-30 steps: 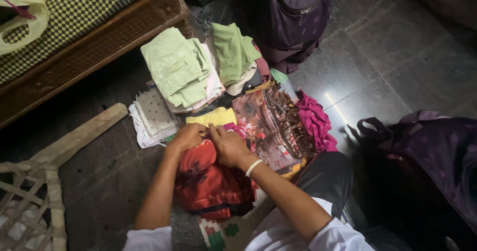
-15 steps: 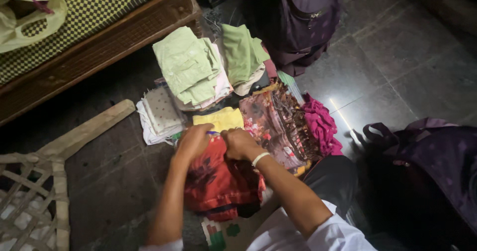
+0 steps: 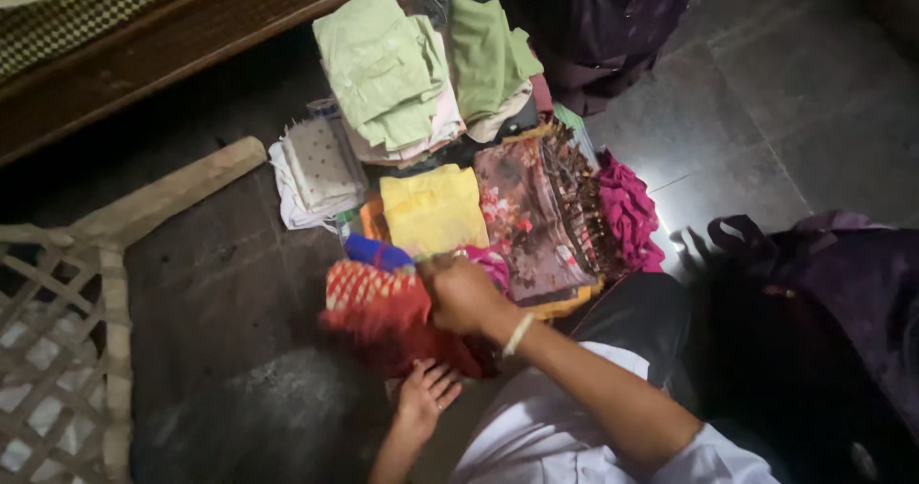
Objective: The person sits on the floor and removes folded clothes from a purple bag. They place each item onto a growing pile on the floor next to them.
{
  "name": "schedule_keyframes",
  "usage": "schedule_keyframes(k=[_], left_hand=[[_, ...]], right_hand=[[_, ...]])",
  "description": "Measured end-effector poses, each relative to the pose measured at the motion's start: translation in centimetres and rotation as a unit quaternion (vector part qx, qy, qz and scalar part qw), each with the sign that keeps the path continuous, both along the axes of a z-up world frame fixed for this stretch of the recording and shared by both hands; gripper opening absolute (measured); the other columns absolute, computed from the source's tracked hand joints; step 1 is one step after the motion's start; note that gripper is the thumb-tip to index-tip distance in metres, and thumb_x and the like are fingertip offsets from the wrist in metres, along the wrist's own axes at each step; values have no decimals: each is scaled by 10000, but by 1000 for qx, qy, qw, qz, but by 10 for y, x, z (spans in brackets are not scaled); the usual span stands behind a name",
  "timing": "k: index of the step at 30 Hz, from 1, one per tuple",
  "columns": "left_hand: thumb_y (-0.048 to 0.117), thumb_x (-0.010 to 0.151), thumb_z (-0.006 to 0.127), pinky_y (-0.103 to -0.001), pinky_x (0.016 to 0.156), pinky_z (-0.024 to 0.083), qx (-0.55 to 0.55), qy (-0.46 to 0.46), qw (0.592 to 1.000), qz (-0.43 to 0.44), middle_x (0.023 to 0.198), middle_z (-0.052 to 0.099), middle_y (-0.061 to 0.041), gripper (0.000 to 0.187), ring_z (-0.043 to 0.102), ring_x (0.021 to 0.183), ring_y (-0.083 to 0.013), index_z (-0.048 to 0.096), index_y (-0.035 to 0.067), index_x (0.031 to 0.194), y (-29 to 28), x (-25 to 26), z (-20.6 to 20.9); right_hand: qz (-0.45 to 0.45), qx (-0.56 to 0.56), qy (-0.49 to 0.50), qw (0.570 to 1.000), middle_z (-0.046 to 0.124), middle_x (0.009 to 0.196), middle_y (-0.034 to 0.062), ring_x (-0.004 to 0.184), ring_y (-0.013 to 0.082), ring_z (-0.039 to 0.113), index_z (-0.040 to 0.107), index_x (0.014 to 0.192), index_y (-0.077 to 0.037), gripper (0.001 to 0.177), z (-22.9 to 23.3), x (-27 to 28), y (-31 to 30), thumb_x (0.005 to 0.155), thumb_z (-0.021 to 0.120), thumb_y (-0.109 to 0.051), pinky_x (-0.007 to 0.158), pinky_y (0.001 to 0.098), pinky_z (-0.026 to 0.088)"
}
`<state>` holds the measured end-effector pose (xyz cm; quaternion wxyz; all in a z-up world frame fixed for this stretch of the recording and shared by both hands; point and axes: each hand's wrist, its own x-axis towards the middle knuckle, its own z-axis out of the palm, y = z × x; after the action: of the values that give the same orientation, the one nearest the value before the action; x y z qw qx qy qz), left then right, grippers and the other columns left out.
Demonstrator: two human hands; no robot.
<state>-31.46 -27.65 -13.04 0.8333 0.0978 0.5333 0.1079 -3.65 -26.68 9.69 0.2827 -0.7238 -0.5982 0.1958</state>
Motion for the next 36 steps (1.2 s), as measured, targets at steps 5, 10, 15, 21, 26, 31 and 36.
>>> schedule_keyframes(k=[5,10,15,21,26,31,36], left_hand=[[460,975,428,-535,1030,468,-61,-40,997,29,1419,568,-135,580,550,1280,-367,450,111,1437,-18,-7,-16],[471,975,438,-521,1024,468,-43,-62,996,53,1406,574,-130,586,554,1268,-353,462,102,1430,-30,-19,-13],[483,976,449,-508,1018,469,6,-82,995,50,1393,579,-125,593,557,1255,-339,474,94,1424,-11,-37,0],[497,977,461,-491,1012,470,78,-99,991,37,1378,586,-119,603,562,1240,-323,488,84,1416,41,-45,22],[508,978,471,-477,1006,470,124,-117,985,26,1365,591,-114,611,565,1228,-309,499,76,1410,88,-19,27],[520,979,482,-463,1001,471,154,-136,979,18,1352,597,-109,621,569,1215,-295,511,68,1403,143,38,14],[531,980,492,-449,995,472,168,-146,975,13,1339,603,-104,630,573,1203,-281,523,59,1397,191,117,-7]], right_hand=[[49,64,-83,993,661,1035,229,942,419,652,620,1132,47,584,24,-53,-44,591,730,-142,752,471,551],[141,61,-154,976,657,1185,261,901,359,671,622,1257,50,593,61,-96,-87,710,694,-167,700,433,577],[155,142,-217,953,671,1205,274,987,341,689,620,1241,90,447,111,-114,-114,947,653,-246,718,395,574],[162,185,-272,930,695,1212,251,916,255,679,646,1262,66,462,156,-104,-118,893,615,-209,664,347,539],[119,270,-326,898,688,1239,232,833,204,630,658,1281,22,427,150,-73,-108,926,591,-204,709,325,526],[142,275,-414,856,686,1307,198,784,150,571,652,1317,-29,429,97,-27,-99,932,579,-204,670,290,481],[136,251,-438,852,641,1370,151,774,147,562,633,1317,-125,392,16,-2,-80,945,565,-229,653,307,475]])
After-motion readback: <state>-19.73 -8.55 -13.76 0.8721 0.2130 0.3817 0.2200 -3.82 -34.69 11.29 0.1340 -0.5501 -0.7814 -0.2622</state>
